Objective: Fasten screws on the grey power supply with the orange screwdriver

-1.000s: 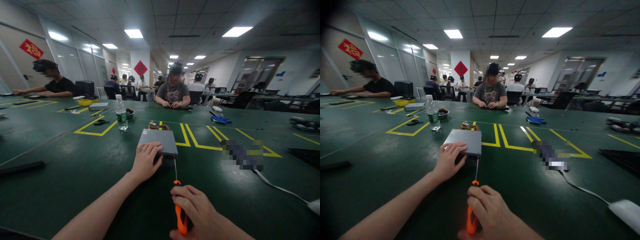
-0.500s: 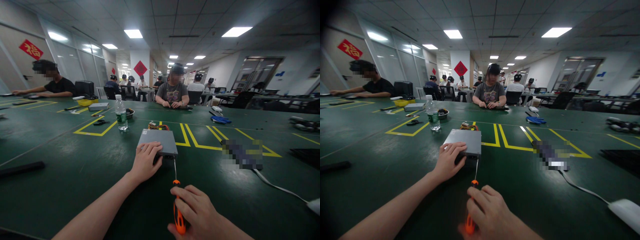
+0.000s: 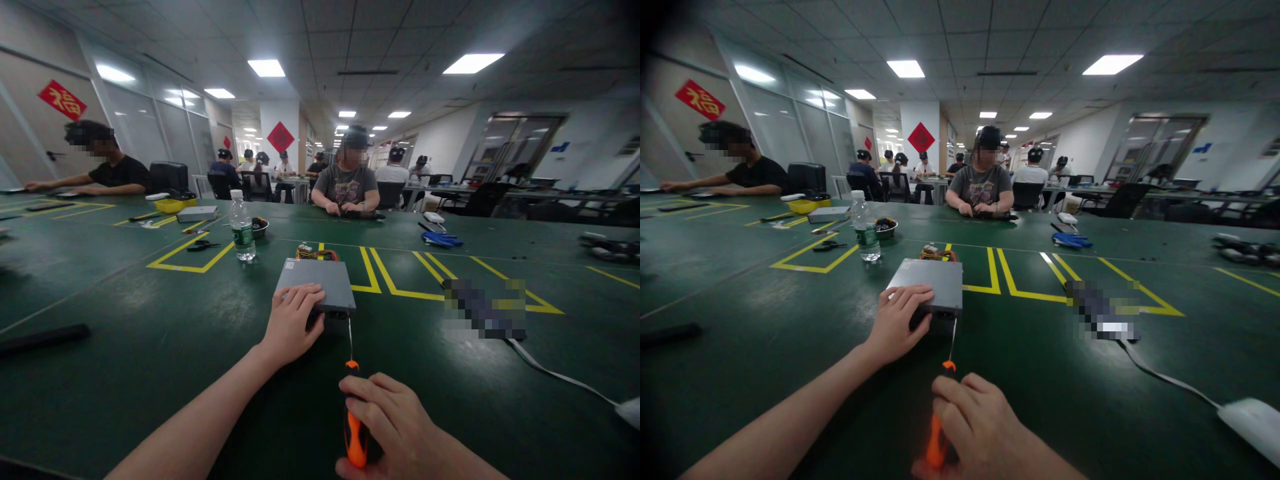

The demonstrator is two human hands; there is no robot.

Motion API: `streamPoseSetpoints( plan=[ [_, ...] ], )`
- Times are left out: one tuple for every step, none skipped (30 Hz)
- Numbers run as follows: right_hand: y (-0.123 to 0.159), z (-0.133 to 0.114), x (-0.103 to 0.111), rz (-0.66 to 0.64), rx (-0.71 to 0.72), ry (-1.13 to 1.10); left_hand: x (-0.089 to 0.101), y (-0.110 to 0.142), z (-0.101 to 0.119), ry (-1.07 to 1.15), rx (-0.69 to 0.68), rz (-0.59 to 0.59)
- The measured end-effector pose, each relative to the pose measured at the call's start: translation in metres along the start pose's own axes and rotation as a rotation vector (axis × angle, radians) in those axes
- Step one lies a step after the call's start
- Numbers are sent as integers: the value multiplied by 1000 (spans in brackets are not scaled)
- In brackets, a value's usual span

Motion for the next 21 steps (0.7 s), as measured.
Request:
streamPoseSetpoints(
  plan=[
    [0,0,1,5,4,3,0,0,0,-1,1,1],
    [0,-1,2,8,19,3,0,0,0,-2,2,3],
    [0,-2,3,6,41,2,-1,0,0,-2,3,3],
    [0,-3,4,-4,71,-2,-1,0,0,-2,4,4],
    [-1,-5,5,-19,102,-8,-2,0,0,-2,5,4],
    [-1,-6,5,-40,126,-15,-2,1,-1,-3,4,3],
    [-2,-7,4,-63,143,-26,-2,1,-1,-4,5,3],
    [-2,-7,3,-84,150,-37,-3,1,-1,-6,6,3],
    [-2,-7,1,-103,146,-45,-3,0,-1,-7,7,3],
    [-3,-5,-1,-116,138,-51,-3,0,-1,-8,7,3],
    [-3,-4,-3,-124,124,-52,-3,0,-1,-8,8,3],
    [-3,-2,-5,-128,110,-52,-2,0,-1,-9,9,4],
    [-2,0,-7,-131,96,-51,-2,0,-1,-9,8,6],
    [-2,1,-8,-132,85,-50,-2,0,-1,-10,6,7],
    [-2,2,-9,-129,82,-51,-1,0,-1,-12,6,8],
    [-2,2,-9,-127,82,-52,-1,0,-1,-13,4,10],
    [-2,1,-9,-127,82,-53,0,0,-1,-13,3,11],
    [-2,1,-9,-128,85,-55,0,0,0,-13,2,10],
    [-3,0,-8,-124,89,-58,0,0,-1,-12,2,9],
    [-3,0,-8,-122,91,-62,0,0,-1,-12,2,8],
    [-3,0,-8,-122,92,-64,0,0,-1,-12,3,8]
  ],
)
Point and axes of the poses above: each hand's wrist, its own y-axis away from the middle knuckle, its own x-axis out of the back of the hand, z = x × y, the point moved 4 cm from there along -y, towards the middle knuckle, and after that the axes turned 14 degrees about -y, right-handed, at the moved point
